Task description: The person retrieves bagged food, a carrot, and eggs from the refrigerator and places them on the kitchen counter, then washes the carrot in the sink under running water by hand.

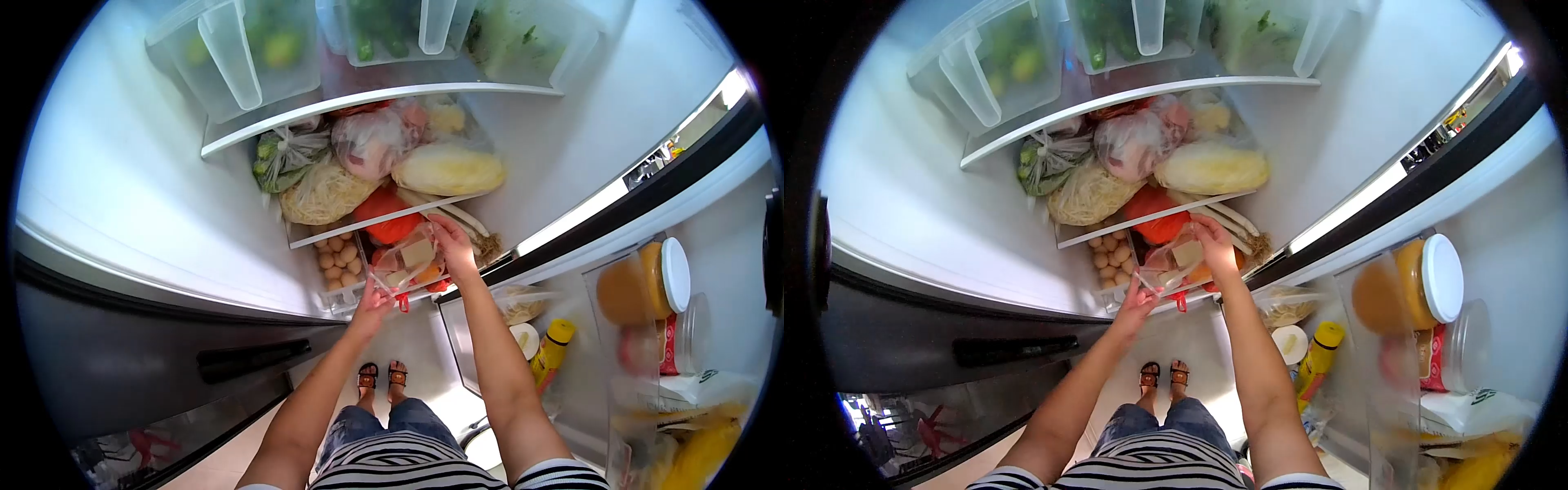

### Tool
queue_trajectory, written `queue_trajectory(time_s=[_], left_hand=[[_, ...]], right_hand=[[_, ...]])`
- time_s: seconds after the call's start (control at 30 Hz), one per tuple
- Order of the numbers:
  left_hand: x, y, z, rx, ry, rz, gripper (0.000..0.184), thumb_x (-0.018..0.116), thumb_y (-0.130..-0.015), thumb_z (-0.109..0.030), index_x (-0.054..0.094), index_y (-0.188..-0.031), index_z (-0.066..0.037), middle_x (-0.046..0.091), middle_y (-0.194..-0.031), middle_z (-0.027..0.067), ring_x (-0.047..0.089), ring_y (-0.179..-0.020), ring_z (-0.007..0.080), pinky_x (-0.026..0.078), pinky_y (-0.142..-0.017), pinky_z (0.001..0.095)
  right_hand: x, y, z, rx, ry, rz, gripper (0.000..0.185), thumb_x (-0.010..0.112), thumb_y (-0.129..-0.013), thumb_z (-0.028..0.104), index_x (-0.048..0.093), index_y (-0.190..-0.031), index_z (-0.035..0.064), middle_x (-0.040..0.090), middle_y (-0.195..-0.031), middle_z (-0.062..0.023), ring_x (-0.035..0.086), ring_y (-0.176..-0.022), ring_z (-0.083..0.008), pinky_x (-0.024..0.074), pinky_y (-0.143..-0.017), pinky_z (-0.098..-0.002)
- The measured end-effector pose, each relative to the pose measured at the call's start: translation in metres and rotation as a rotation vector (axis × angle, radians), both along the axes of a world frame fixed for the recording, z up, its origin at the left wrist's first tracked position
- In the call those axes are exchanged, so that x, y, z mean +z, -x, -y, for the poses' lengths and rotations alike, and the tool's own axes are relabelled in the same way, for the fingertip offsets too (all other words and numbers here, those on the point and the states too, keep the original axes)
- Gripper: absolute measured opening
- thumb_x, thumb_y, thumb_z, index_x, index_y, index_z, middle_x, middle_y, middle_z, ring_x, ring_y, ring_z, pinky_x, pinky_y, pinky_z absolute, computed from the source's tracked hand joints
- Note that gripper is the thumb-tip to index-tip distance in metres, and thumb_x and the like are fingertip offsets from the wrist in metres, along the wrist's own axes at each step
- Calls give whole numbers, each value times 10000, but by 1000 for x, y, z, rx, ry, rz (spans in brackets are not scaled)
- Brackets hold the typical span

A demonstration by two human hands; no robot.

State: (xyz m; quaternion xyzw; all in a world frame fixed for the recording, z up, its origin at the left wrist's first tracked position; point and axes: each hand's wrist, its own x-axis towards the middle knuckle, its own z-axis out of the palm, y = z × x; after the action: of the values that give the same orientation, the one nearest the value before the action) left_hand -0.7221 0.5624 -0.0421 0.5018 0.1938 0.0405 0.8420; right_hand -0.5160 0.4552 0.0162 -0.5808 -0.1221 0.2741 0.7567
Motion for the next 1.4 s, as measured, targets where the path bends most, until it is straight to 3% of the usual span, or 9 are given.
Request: queue_trajectory(time_s=[0.1,0.33,0.5,0.63,0.77,0.9,1.0,1.13,1.4], left_hand=[[5,1,1,-7,-6,12,916,560,-912,-20,-103,-1511,-222,515,-1283,152,470,-1210,206,336,-1034,331],[29,8,1,24,-12,33,891,571,-906,-21,-52,-1518,-196,509,-1286,148,468,-1216,210,335,-1039,325],[63,17,1,13,-62,57,571,522,-954,-121,262,-1461,-107,548,-1244,61,479,-1166,133,316,-1027,272],[89,24,0,-46,-138,63,367,509,-971,-186,491,-1322,-81,541,-1250,20,472,-1170,114,302,-1037,271],[114,29,10,-48,-125,101,366,520,-977,-240,508,-1297,-63,567,-1210,16,466,-1180,109,303,-1034,271],[122,35,8,-24,-77,102,237,540,-968,-185,535,-1170,-61,586,-1099,-5,530,-1042,77,404,-923,240],[110,44,6,-34,-92,68,158,553,-962,-198,547,-1069,-81,590,-1003,-27,545,-940,64,418,-848,227],[131,61,2,87,-102,-68,121,558,-957,-214,564,-1001,-101,554,-856,-58,510,-793,48,394,-719,215],[176,70,1,230,-136,-163,206,561,-946,-180,556,-1129,-87,550,-798,-55,462,-683,40,369,-625,191]], right_hand=[[13,3,5,16,-51,-92,337,613,-908,161,575,-1224,53,643,-1108,-34,576,-932,-82,438,-803,-208],[27,12,19,46,-168,-114,353,603,-908,159,562,-1240,46,639,-1131,-18,583,-927,-92,440,-826,-221],[51,37,29,153,-95,-56,360,629,-888,126,567,-1226,19,636,-1097,-44,571,-1030,-116,428,-911,-231],[59,75,38,236,-8,134,383,588,-915,107,511,-1276,4,567,-1210,-64,556,-1074,-141,440,-931,-265],[61,114,41,286,-45,238,397,554,-887,53,513,-1282,59,568,-1214,-88,551,-1101,-170,466,-901,-292],[102,135,46,308,337,814,502,540,-743,-2,570,-1237,85,613,-1097,-128,577,-1024,-292,474,-872,-352],[111,138,42,373,329,1004,501,522,-738,-21,586,-1222,89,620,-1075,-132,574,-1020,-298,481,-867,-360],[99,126,31,442,180,578,484,571,-787,16,527,-1269,39,616,-1123,-161,614,-980,-291,509,-846,-358],[91,63,-64,327,358,1239,592,622,-811,98,419,-1365,65,411,-1415,-188,448,-1254,-355,392,-1030,-410]])
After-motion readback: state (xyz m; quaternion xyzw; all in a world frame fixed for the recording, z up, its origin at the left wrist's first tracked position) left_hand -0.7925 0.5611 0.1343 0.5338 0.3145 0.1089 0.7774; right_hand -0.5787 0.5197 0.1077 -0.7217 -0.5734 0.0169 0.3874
